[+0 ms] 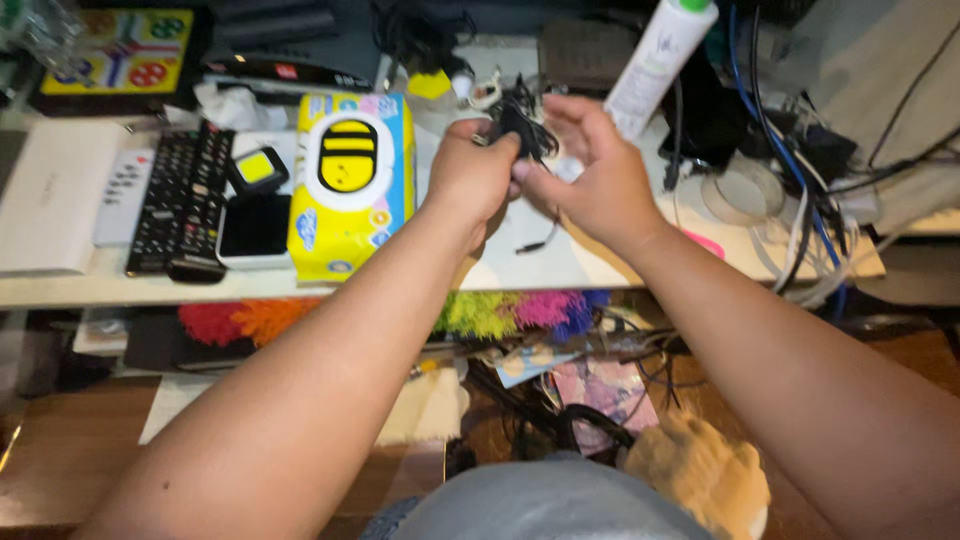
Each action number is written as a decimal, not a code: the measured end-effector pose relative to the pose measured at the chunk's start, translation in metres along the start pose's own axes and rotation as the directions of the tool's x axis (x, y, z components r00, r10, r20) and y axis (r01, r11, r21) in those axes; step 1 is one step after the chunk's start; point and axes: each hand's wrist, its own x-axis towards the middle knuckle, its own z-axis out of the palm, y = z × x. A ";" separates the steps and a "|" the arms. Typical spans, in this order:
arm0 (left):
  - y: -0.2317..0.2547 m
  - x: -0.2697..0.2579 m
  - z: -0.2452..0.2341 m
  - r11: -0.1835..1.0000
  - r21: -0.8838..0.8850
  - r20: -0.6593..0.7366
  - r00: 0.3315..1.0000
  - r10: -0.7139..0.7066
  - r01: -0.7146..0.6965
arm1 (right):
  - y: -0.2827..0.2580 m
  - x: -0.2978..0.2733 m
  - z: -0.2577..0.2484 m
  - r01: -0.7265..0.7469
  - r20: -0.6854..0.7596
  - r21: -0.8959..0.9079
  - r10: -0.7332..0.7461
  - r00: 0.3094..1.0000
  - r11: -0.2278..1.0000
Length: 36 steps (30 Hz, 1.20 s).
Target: The person wipes a power adapter, a charging cable, and a mobile phone with a white cloth, and then cleans the surface of an electronic box.
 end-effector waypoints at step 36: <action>-0.074 -0.018 -0.025 0.891 0.110 0.338 0.860 0.383 -0.441 | -0.028 -0.077 0.027 0.035 -0.030 -0.288 -0.045 0.999 0.957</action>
